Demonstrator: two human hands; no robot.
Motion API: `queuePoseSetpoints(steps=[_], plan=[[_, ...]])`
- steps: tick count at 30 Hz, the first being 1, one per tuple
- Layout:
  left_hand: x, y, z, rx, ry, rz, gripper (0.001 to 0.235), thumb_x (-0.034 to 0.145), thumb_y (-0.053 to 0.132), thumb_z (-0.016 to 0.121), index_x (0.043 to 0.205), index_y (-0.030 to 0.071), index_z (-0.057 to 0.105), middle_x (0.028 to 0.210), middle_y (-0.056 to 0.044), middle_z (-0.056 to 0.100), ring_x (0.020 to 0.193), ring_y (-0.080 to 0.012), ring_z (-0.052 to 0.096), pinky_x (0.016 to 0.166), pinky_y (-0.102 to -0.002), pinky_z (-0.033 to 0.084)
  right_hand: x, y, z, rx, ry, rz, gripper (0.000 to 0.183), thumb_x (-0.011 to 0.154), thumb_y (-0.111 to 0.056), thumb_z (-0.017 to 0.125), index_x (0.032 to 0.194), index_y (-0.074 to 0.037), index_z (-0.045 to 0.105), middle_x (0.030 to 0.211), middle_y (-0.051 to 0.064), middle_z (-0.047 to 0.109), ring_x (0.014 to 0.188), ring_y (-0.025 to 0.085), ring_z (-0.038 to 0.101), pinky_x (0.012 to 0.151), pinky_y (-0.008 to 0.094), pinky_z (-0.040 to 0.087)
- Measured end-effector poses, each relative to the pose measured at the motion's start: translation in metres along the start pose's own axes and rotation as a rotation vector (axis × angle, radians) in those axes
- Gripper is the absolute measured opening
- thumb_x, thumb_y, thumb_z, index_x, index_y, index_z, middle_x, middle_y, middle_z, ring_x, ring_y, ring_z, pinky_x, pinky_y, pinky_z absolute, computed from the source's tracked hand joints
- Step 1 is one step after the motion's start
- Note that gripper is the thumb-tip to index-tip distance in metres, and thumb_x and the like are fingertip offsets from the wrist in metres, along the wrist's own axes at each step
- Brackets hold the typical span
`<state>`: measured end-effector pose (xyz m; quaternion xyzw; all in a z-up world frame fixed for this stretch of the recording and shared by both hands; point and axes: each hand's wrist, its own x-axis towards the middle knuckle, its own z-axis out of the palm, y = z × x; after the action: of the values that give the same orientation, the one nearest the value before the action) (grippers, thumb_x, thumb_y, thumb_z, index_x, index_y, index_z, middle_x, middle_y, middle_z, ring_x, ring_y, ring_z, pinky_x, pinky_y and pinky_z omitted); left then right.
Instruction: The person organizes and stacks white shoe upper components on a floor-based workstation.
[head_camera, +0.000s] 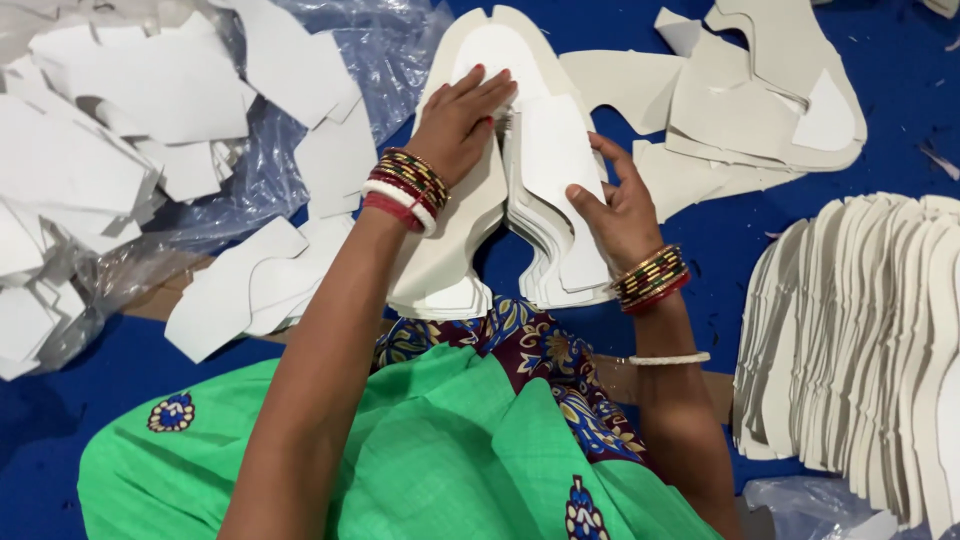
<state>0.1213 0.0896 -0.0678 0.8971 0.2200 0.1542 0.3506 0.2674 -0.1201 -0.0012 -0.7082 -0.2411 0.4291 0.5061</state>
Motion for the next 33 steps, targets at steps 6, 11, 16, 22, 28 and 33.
queuePoseSetpoints(steps=[6, 11, 16, 22, 28, 33], plan=[[0.002, 0.005, 0.004, 0.019, 0.016, 0.008, 0.048, 0.099, 0.007, 0.051, 0.146, 0.019, 0.058, 0.161, 0.001, 0.043, 0.154, -0.0278, 0.027, 0.124, -0.054, 0.017, -0.002, -0.004, 0.004, -0.057, 0.024, 0.044, 0.073, 0.089, -0.007, 0.072, 0.154, -0.014, 0.039, 0.114, 0.021, 0.075, 0.109, 0.023, 0.073, 0.087, 0.036, 0.061], [0.003, 0.007, 0.006, 0.037, 0.011, -0.013, 0.043, 0.100, 0.007, 0.052, 0.137, 0.025, 0.065, 0.160, 0.001, 0.042, 0.154, -0.0270, 0.025, 0.125, -0.054, 0.014, -0.003, -0.006, 0.004, -0.102, 0.029, 0.025, 0.072, 0.090, -0.005, 0.071, 0.154, -0.014, 0.039, 0.115, 0.019, 0.075, 0.110, 0.023, 0.074, 0.088, 0.036, 0.060], [0.004, 0.007, 0.006, 0.046, -0.001, -0.019, 0.043, 0.102, 0.008, 0.052, 0.135, 0.030, 0.067, 0.161, 0.001, 0.041, 0.154, -0.0263, 0.024, 0.126, -0.053, 0.013, -0.004, -0.005, 0.004, -0.129, 0.034, 0.028, 0.071, 0.091, -0.005, 0.069, 0.154, -0.014, 0.039, 0.113, 0.019, 0.077, 0.108, 0.022, 0.075, 0.087, 0.035, 0.060], [0.004, 0.003, 0.011, 0.071, 0.003, -0.009, 0.043, 0.101, 0.008, 0.053, 0.133, 0.031, 0.069, 0.161, 0.000, 0.041, 0.153, -0.0265, 0.024, 0.125, -0.053, 0.013, -0.004, 0.001, 0.004, -0.152, 0.022, -0.013, 0.070, 0.093, -0.005, 0.069, 0.154, -0.013, 0.038, 0.112, 0.019, 0.077, 0.106, 0.021, 0.076, 0.086, 0.033, 0.060], [0.004, 0.004, 0.011, 0.108, 0.003, 0.006, 0.038, 0.101, 0.014, 0.057, 0.133, 0.029, 0.070, 0.161, -0.002, 0.041, 0.153, -0.0281, 0.025, 0.124, -0.055, 0.015, -0.005, 0.002, 0.006, -0.214, 0.021, -0.039, 0.070, 0.093, -0.006, 0.070, 0.154, -0.013, 0.037, 0.109, 0.019, 0.078, 0.103, 0.021, 0.077, 0.083, 0.032, 0.060], [0.004, 0.010, 0.007, 0.122, -0.023, 0.004, 0.036, 0.098, 0.030, 0.067, 0.134, 0.025, 0.069, 0.162, -0.006, 0.038, 0.153, -0.0311, 0.022, 0.122, -0.058, 0.014, -0.009, -0.001, 0.011, -0.232, 0.017, -0.052, 0.070, 0.092, -0.005, 0.069, 0.154, -0.013, 0.036, 0.109, 0.020, 0.078, 0.101, 0.022, 0.078, 0.082, 0.033, 0.061]])
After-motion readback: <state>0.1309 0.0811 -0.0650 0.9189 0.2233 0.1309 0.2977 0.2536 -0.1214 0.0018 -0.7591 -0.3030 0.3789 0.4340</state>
